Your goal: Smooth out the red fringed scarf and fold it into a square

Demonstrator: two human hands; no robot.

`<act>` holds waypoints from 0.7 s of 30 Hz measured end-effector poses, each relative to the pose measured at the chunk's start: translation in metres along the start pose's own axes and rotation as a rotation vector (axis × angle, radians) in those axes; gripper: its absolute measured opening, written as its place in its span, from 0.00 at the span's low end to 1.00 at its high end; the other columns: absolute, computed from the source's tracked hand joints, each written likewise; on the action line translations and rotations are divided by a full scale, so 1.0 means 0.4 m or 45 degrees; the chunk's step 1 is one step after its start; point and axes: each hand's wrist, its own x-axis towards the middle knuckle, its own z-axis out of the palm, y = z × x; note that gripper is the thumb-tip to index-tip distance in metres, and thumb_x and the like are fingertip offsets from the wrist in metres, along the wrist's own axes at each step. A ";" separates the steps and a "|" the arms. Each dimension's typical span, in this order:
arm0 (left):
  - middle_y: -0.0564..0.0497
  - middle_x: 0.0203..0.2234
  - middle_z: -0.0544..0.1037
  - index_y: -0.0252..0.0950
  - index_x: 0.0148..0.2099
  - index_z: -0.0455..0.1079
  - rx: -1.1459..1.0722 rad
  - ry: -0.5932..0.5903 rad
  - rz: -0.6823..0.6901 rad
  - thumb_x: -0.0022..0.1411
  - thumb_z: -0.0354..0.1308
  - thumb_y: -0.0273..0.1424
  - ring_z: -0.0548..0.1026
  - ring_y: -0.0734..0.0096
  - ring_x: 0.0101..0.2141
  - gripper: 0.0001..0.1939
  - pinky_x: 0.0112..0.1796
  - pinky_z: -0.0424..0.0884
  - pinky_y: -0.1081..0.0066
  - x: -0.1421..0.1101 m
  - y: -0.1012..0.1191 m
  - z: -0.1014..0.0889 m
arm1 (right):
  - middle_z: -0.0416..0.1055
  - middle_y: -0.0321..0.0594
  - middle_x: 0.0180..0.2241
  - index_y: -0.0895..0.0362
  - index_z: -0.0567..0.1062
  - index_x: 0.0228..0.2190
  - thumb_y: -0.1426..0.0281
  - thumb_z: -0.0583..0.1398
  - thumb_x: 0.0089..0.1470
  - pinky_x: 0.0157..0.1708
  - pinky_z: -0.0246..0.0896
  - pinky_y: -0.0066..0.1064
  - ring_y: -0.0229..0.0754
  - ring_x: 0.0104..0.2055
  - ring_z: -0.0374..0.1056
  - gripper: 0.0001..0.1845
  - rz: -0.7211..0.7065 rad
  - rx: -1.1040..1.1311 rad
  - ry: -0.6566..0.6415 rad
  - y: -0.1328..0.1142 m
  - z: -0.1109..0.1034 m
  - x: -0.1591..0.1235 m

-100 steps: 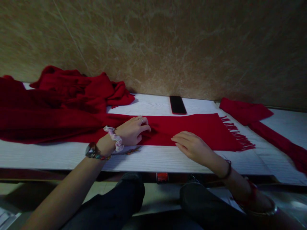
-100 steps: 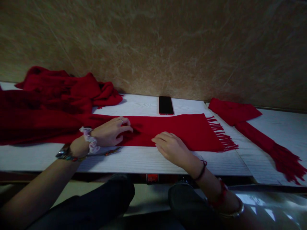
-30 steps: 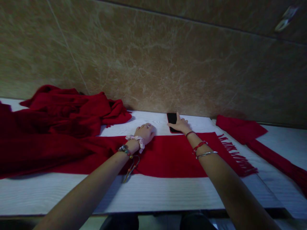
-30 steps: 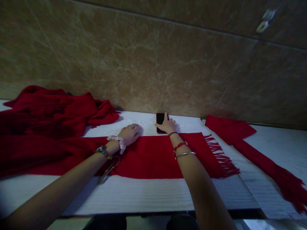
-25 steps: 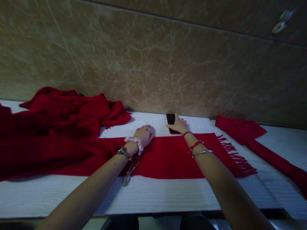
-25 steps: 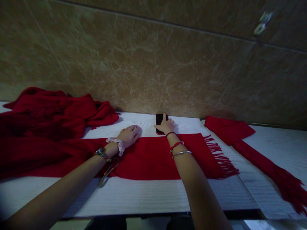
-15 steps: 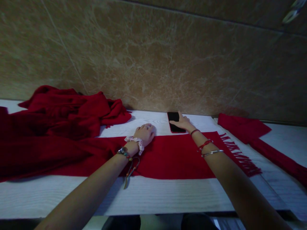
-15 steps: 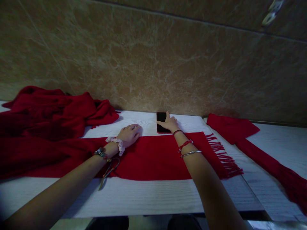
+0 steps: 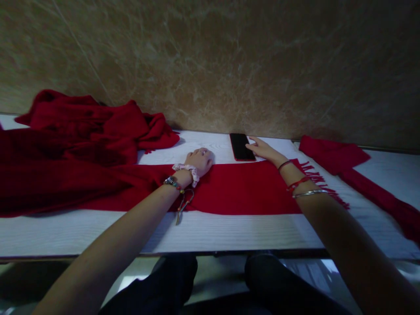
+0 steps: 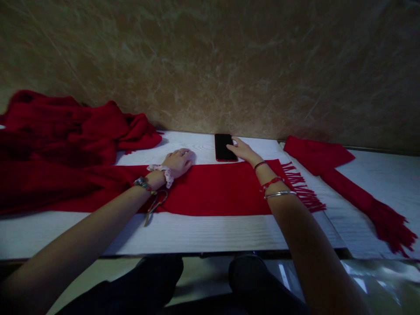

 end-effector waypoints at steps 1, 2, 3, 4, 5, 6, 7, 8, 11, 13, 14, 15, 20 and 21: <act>0.45 0.51 0.64 0.35 0.52 0.61 0.000 0.001 0.004 0.61 0.41 0.32 0.63 0.59 0.50 0.19 0.45 0.62 0.61 0.001 -0.001 0.001 | 0.70 0.48 0.43 0.61 0.57 0.56 0.65 0.53 0.52 0.42 0.61 0.39 0.43 0.41 0.67 0.30 -0.021 0.003 0.013 -0.001 0.002 -0.003; 0.45 0.51 0.64 0.35 0.52 0.62 -0.001 0.006 0.009 0.61 0.41 0.33 0.63 0.59 0.50 0.19 0.45 0.62 0.61 0.002 -0.002 0.003 | 0.68 0.48 0.46 0.60 0.58 0.55 0.65 0.52 0.52 0.44 0.60 0.38 0.43 0.43 0.66 0.29 -0.061 -0.025 0.032 -0.003 0.004 -0.006; 0.45 0.51 0.64 0.35 0.52 0.62 -0.004 0.010 0.015 0.61 0.41 0.33 0.63 0.59 0.50 0.19 0.45 0.62 0.61 0.003 -0.003 0.004 | 0.67 0.47 0.48 0.59 0.60 0.54 0.66 0.52 0.52 0.45 0.59 0.38 0.43 0.45 0.65 0.27 -0.112 -0.071 0.053 -0.006 0.006 -0.009; 0.45 0.51 0.64 0.35 0.52 0.62 -0.007 0.013 0.016 0.61 0.41 0.33 0.63 0.59 0.49 0.19 0.45 0.62 0.61 0.003 -0.004 0.005 | 0.66 0.46 0.49 0.59 0.62 0.53 0.66 0.52 0.53 0.47 0.57 0.37 0.42 0.47 0.64 0.26 -0.165 -0.121 0.071 -0.008 0.006 -0.012; 0.44 0.51 0.64 0.35 0.52 0.62 -0.009 0.014 0.016 0.61 0.41 0.33 0.63 0.59 0.49 0.19 0.45 0.62 0.61 0.004 -0.004 0.006 | 0.65 0.45 0.50 0.58 0.63 0.52 0.67 0.52 0.53 0.48 0.56 0.37 0.42 0.48 0.63 0.24 -0.212 -0.167 0.083 -0.010 0.005 -0.015; 0.44 0.51 0.64 0.35 0.52 0.62 -0.010 0.014 0.014 0.61 0.41 0.33 0.63 0.59 0.49 0.19 0.45 0.62 0.61 0.004 -0.005 0.006 | 0.65 0.44 0.50 0.58 0.65 0.50 0.67 0.51 0.53 0.49 0.55 0.37 0.42 0.49 0.62 0.22 -0.249 -0.202 0.095 -0.011 0.003 -0.018; 0.44 0.51 0.64 0.35 0.52 0.62 -0.012 0.012 0.014 0.61 0.41 0.33 0.63 0.59 0.49 0.19 0.45 0.62 0.61 0.004 -0.005 0.006 | 0.65 0.44 0.50 0.58 0.67 0.49 0.67 0.51 0.54 0.50 0.54 0.37 0.42 0.50 0.61 0.21 -0.269 -0.224 0.104 -0.011 0.001 -0.019; 0.44 0.51 0.64 0.35 0.52 0.62 -0.013 0.010 0.013 0.61 0.41 0.33 0.63 0.58 0.49 0.19 0.45 0.62 0.60 0.004 -0.005 0.006 | 0.66 0.45 0.49 0.59 0.68 0.48 0.68 0.51 0.54 0.51 0.53 0.36 0.42 0.51 0.60 0.20 -0.274 -0.232 0.110 -0.010 -0.002 -0.020; 0.45 0.51 0.64 0.35 0.52 0.62 -0.018 0.010 0.015 0.61 0.41 0.33 0.63 0.58 0.49 0.19 0.45 0.62 0.60 0.004 -0.004 0.006 | 0.68 0.46 0.47 0.60 0.71 0.45 0.69 0.50 0.54 0.50 0.53 0.36 0.42 0.50 0.61 0.18 -0.297 -0.262 0.124 -0.001 -0.010 -0.014; 0.44 0.52 0.63 0.35 0.52 0.62 -0.019 0.015 0.017 0.61 0.41 0.33 0.63 0.58 0.49 0.19 0.45 0.62 0.59 0.004 -0.004 0.006 | 0.69 0.44 0.45 0.59 0.72 0.43 0.68 0.50 0.55 0.50 0.53 0.36 0.41 0.49 0.62 0.17 -0.335 -0.292 0.118 0.007 -0.011 -0.008; 0.44 0.52 0.63 0.34 0.52 0.62 -0.020 0.017 0.019 0.61 0.41 0.33 0.63 0.58 0.49 0.19 0.45 0.62 0.59 0.004 -0.004 0.007 | 0.70 0.43 0.45 0.58 0.73 0.43 0.67 0.49 0.55 0.50 0.53 0.37 0.41 0.48 0.62 0.17 -0.355 -0.300 0.112 0.010 -0.011 -0.004; 0.44 0.52 0.63 0.34 0.52 0.62 -0.021 0.018 0.022 0.61 0.41 0.33 0.63 0.58 0.49 0.19 0.45 0.62 0.59 0.005 -0.005 0.007 | 0.70 0.43 0.45 0.58 0.73 0.42 0.67 0.49 0.56 0.50 0.53 0.37 0.41 0.48 0.62 0.17 -0.371 -0.301 0.108 0.014 -0.011 -0.001; 0.44 0.52 0.63 0.34 0.52 0.62 -0.018 0.020 0.032 0.60 0.41 0.32 0.63 0.58 0.49 0.19 0.45 0.62 0.60 0.004 -0.008 0.009 | 0.68 0.47 0.47 0.61 0.71 0.44 0.66 0.48 0.56 0.49 0.54 0.37 0.42 0.49 0.62 0.19 -0.304 -0.170 0.099 0.017 -0.009 0.011; 0.44 0.51 0.64 0.34 0.52 0.62 -0.014 0.024 0.033 0.60 0.41 0.32 0.63 0.58 0.49 0.19 0.45 0.62 0.60 0.004 -0.008 0.009 | 0.67 0.47 0.48 0.61 0.69 0.46 0.65 0.49 0.56 0.49 0.54 0.37 0.42 0.49 0.62 0.20 -0.239 -0.139 0.087 0.013 -0.008 0.014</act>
